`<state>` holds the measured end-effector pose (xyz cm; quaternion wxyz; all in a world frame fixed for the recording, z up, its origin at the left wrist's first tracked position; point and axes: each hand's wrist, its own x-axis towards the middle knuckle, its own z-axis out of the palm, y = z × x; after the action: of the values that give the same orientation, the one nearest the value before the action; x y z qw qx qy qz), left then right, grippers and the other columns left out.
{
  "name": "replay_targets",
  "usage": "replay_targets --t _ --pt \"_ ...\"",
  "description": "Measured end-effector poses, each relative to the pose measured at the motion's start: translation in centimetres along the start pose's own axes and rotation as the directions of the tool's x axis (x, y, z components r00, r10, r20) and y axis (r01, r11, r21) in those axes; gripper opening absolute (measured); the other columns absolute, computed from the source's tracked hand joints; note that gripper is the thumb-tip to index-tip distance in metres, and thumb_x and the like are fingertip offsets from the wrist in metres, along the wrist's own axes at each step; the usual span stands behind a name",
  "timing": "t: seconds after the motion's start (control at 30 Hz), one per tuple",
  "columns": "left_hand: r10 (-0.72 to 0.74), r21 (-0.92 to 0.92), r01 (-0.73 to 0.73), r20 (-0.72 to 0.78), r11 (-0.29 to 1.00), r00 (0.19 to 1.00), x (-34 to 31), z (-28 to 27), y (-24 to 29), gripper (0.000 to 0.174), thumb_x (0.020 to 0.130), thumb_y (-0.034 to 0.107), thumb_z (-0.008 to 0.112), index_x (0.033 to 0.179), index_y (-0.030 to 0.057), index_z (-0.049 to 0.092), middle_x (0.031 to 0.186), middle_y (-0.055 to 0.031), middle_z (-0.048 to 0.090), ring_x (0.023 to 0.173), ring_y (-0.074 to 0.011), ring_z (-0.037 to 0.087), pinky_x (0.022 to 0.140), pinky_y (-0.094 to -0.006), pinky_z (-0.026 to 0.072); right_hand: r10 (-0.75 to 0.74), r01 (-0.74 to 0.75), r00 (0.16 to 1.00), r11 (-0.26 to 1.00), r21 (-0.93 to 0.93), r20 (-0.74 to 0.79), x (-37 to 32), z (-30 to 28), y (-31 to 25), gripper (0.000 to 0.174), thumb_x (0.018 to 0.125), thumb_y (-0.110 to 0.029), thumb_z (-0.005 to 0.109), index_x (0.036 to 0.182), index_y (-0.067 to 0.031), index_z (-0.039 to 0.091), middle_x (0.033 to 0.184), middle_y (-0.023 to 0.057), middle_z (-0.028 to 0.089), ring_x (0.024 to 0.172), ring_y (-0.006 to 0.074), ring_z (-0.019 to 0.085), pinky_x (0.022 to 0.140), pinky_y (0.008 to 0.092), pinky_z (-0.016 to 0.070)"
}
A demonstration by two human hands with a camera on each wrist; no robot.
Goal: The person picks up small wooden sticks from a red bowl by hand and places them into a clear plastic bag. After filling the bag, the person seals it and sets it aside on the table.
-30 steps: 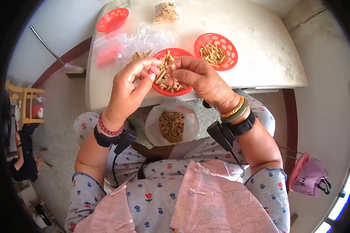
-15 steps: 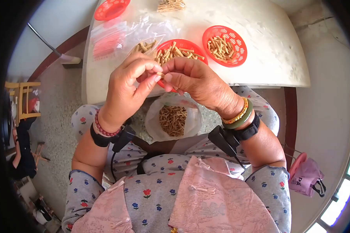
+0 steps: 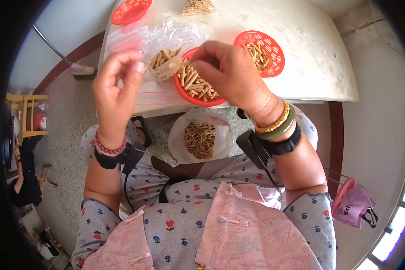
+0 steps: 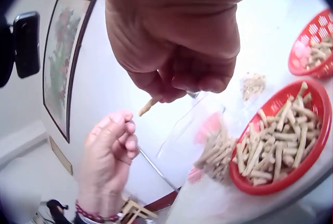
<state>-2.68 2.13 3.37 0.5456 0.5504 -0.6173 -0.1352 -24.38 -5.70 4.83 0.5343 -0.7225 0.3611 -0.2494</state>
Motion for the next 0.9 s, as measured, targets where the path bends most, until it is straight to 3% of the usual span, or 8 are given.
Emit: replay_targets --t 0.07,0.13,0.2,0.23,0.47,0.6,0.8,0.9 --pt "0.004 0.048 -0.003 -0.012 0.999 1.0 1.1 -0.5 -0.9 0.012 0.084 0.006 0.069 0.095 0.002 0.065 0.081 -0.0046 0.062 0.06 -0.0093 0.052 0.055 -0.0235 0.043 -0.318 0.207 0.938 0.831 -0.516 -0.136 1.1 0.1 -0.2 0.007 0.088 -0.009 0.064 0.09 -0.0026 0.066 0.08 0.0095 0.067 0.069 0.0203 0.064 0.064 0.0316 0.0507" --pt "0.056 0.186 -0.064 0.049 0.981 0.997 1.8 -0.3 -2.0 0.016 0.082 0.009 0.071 0.096 0.0022 0.065 0.083 -0.0064 0.063 0.061 -0.0125 0.053 0.058 -0.0266 0.0457 -0.403 0.258 0.903 0.783 -0.566 -0.147 2.2 0.5 -0.4 0.004 0.083 -0.007 0.064 0.086 -0.0041 0.065 0.081 0.0151 0.066 0.071 0.0302 0.065 0.063 0.0372 0.0515" --pt "-0.025 0.196 0.011 0.07 0.98 0.997 2.1 0.1 -2.8 0.02 0.08 0.012 0.072 0.096 0.0028 0.065 0.085 -0.009 0.064 0.063 -0.0184 0.056 0.062 -0.0308 0.0484 -0.53 0.339 0.846 0.613 -0.714 -0.054 3.8 1.0 0.1 0.008 0.085 -0.005 0.066 0.093 -0.0035 0.066 0.081 0.0095 0.066 0.067 0.0197 0.064 0.06 0.0292 0.0506" --pt "-0.048 0.259 0.016 0.116 0.966 0.992 2.3 0.4 -3.0 0.02 0.08 0.012 0.072 0.097 0.003 0.066 0.087 -0.01 0.064 0.066 -0.0207 0.059 0.063 -0.0319 0.0494 -0.561 0.362 0.825 0.616 -0.7 -0.067 4.4 1.6 0.2 0.006 0.082 -0.009 0.066 0.083 -0.0042 0.064 0.077 0.0127 0.063 0.071 0.0315 0.064 0.065 0.0411 0.0521" --pt "-0.125 0.282 0.08 0.143 0.956 0.982 3.1 0.8 -5.5 0.008 0.082 0.009 0.068 0.088 0.0034 0.066 0.077 -0.0125 0.069 0.069 -0.0262 0.068 0.064 -0.0355 0.0528 -0.612 0.415 0.787 0.434 -0.799 0.077 7.4 4.0 1.7 0.005 0.081 -0.01 0.064 0.084 -0.0056 0.065 0.078 0.0117 0.064 0.074 0.0298 0.066 0.069 0.0386 0.0539" --pt "-0.111 0.235 0.088 0.086 0.968 0.99 3.4 0.5 -5.7 0.006 0.083 0.009 0.066 0.086 0.0036 0.065 0.073 -0.0111 0.068 0.065 -0.0259 0.067 0.062 -0.0348 0.0521 -0.564 0.368 0.825 0.587 -0.721 -0.039 7.0 3.7 0.6 0.014 0.086 -0.008 0.063 0.099 -0.004 0.067 0.086 0.0152 0.068 0.075 0.0321 0.067 0.068 0.0388 0.0541" --pt "-0.101 0.223 0.069 0.133 0.972 0.986 3.0 0.4 -5.0 0.007 0.084 0.011 0.066 0.086 0.0041 0.064 0.072 -0.0106 0.067 0.061 -0.0245 0.064 0.059 -0.0335 0.0498 -0.507 0.289 0.859 0.605 -0.742 -0.079 6.1 -0.4 2.4 0.015 0.087 -0.006 0.062 0.101 -0.0033 0.067 0.083 0.014 0.07 0.073 0.0265 0.069 0.066 0.0336 0.0545" --pt "-0.029 0.177 0.017 0.067 0.984 0.997 2.6 0.8 -4.6 0.007 0.085 0.01 0.066 0.089 0.0045 0.064 0.074 -0.0105 0.066 0.062 -0.0241 0.063 0.058 -0.0326 0.0497 -0.25 0.11 0.966 0.618 -0.779 -0.062 5.4 -2.2 4.2 0.015 0.087 -0.015 0.059 0.095 -0.0047 0.067 0.087 0.0165 0.069 0.085 0.0346 0.066 0.076 0.0442 0.0533"
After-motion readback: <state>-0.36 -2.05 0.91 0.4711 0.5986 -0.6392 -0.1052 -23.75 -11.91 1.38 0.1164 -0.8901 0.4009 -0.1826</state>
